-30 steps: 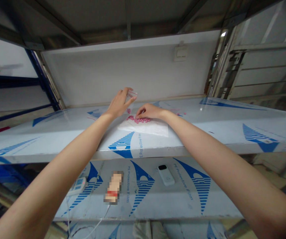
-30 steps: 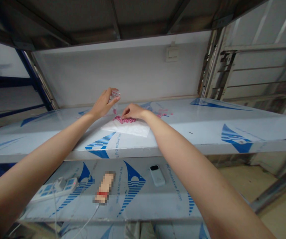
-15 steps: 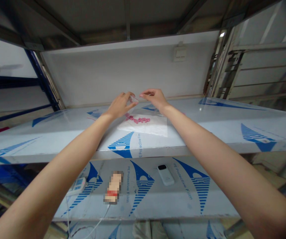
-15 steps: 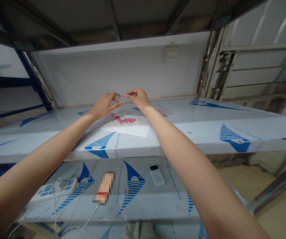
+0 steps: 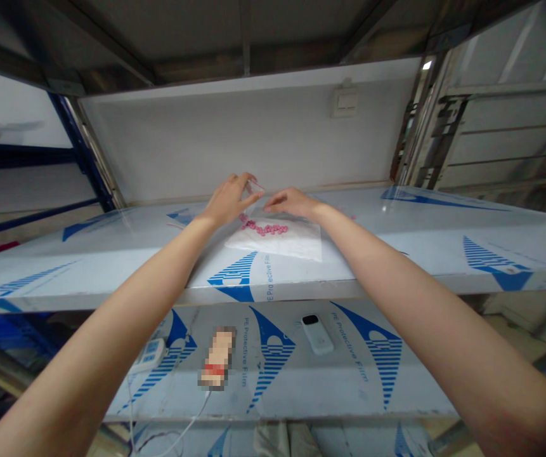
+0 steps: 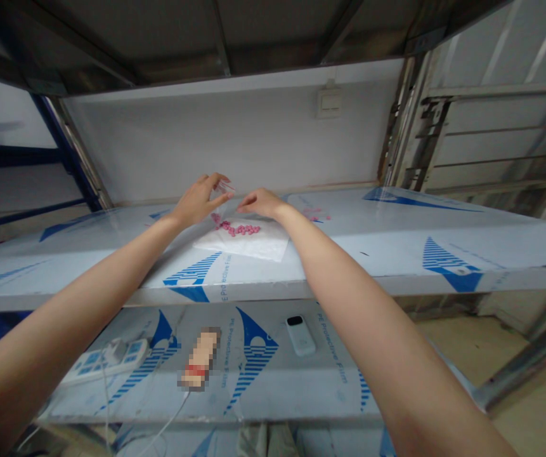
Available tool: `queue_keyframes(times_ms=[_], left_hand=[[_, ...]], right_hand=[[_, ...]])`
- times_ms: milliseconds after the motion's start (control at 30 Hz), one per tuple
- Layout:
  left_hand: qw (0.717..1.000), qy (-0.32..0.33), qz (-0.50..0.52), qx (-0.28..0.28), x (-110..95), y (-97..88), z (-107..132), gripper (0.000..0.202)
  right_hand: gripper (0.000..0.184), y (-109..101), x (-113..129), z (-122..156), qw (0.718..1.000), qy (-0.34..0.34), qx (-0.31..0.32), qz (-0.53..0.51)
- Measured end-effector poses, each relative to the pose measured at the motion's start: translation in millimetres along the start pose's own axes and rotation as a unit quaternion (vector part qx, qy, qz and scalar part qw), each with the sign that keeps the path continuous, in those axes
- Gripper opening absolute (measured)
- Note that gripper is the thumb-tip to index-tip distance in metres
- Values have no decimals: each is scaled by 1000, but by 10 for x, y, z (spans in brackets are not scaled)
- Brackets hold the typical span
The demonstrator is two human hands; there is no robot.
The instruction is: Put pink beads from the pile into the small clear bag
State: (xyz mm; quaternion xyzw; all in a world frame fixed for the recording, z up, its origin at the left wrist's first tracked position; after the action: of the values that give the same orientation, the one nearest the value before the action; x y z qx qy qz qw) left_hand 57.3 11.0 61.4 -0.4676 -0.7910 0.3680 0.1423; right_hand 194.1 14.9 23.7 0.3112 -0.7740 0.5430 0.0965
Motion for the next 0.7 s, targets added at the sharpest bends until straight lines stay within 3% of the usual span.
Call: queue_keyframes(times_ms=[100,400,500,700], left_hand=[[1000,-1,1,1,-4,-1,1,40],[1000,-3,0,8,-5,5,3,41],[1000,-4,2,7,-1,7,3,41],[1000,-4,18,12,-30,39,8,42]], right_hand=[[14,217,26,63,992,-11,121,21],[4,182,-23,65,992,25,106,56],[9,67,-59,47,996,48,40,71],[20,-365,-88,18,977,58,-206,-7]])
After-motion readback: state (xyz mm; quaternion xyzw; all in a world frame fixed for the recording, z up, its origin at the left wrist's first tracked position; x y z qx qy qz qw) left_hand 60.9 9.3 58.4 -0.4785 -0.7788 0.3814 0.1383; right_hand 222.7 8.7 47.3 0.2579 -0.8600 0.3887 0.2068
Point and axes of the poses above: each hand's wrist, its own z-axis away from the middle knuckle, its own y-axis out of the palm, x = y × z, the point moved 8 cm from there along -z, towards the middle knuckle, and after that the axes turned 10 degrees about z, right-handed, at the moved point
